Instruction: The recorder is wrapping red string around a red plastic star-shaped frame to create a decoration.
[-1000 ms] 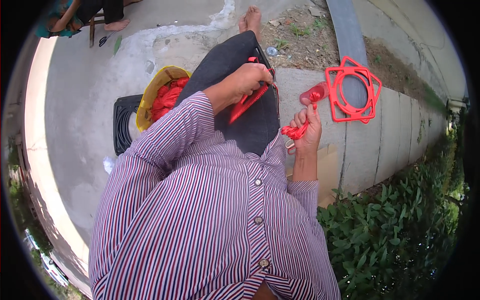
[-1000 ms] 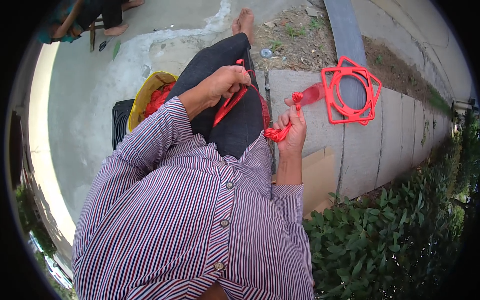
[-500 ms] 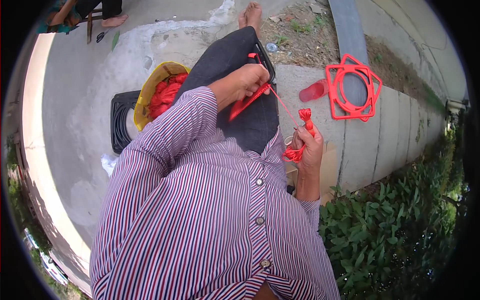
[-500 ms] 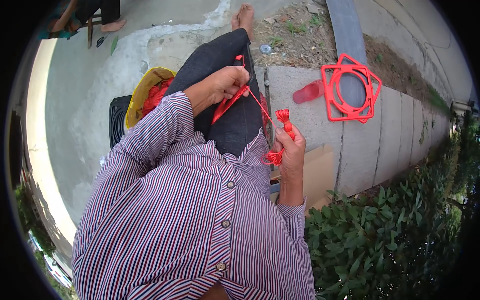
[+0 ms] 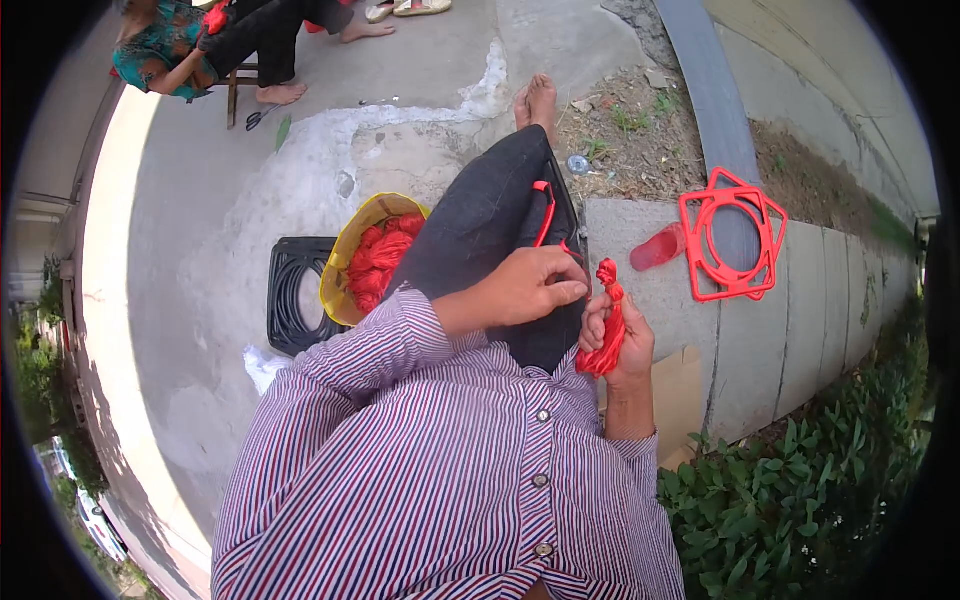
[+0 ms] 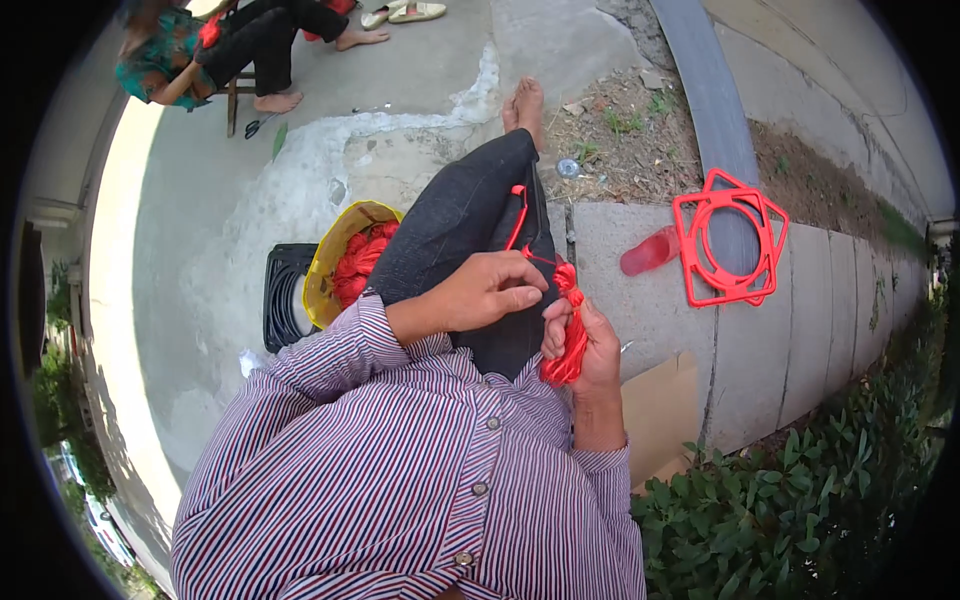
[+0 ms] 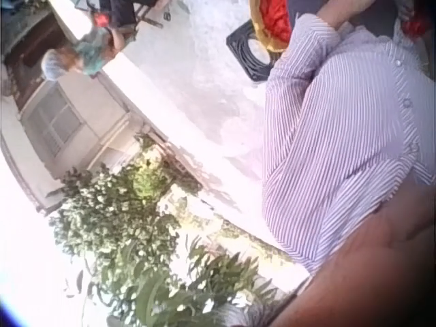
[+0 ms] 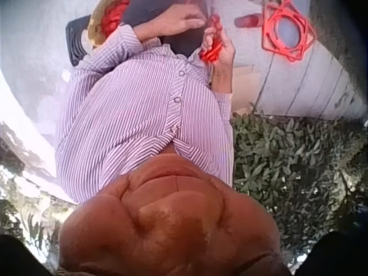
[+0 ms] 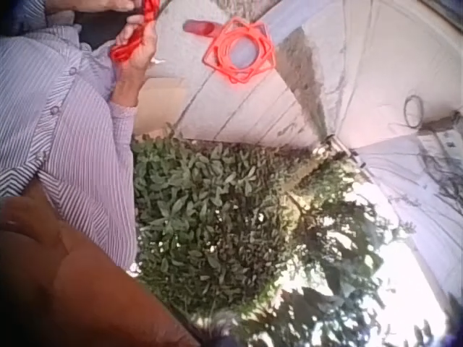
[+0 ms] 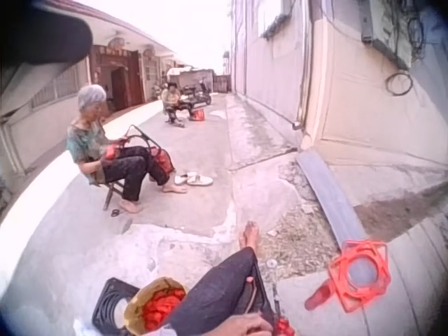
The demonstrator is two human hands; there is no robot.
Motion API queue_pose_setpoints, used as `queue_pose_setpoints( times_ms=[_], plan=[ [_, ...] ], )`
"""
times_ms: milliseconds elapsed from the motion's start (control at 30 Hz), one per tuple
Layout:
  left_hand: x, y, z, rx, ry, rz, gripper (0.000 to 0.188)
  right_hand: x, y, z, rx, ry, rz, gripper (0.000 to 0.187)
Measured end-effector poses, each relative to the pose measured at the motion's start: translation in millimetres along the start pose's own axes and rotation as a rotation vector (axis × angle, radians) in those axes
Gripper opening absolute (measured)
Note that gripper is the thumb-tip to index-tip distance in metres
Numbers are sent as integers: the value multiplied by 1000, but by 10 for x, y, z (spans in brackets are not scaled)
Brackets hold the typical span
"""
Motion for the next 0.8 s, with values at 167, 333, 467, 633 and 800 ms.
queue_pose_setpoints(
  times_ms=[167, 333, 467, 633, 800],
  plan=[
    [-123, -13, -90, 47, -409, 0, 22, -213, 107, -175, 14, -80, 186, 48],
    [156, 305, 72, 392, -1041, -62, 23, -292, 182, -35, -54, -146, -14, 40],
    [762, 576, -72, -33, -240, -213, 17, 38, 573, 253, 88, 28, 65, 30],
    [351, 567, 310, -295, 783, 34, 26, 388, 1146, 257, 401, -600, -195, 17],
    [72, 475, 583, 55, 405, -70, 19, 60, 1018, 231, 742, -1269, -139, 18]
  ],
)
Point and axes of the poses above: each hand's wrist, its own y-axis towards the middle knuckle, its own x-axis out of the back of the hand, z = x × y, the point moved 8 cm from there along y, towards the middle knuckle, and after that the axes turned 13 degrees about -z, right-handed, at the moved point
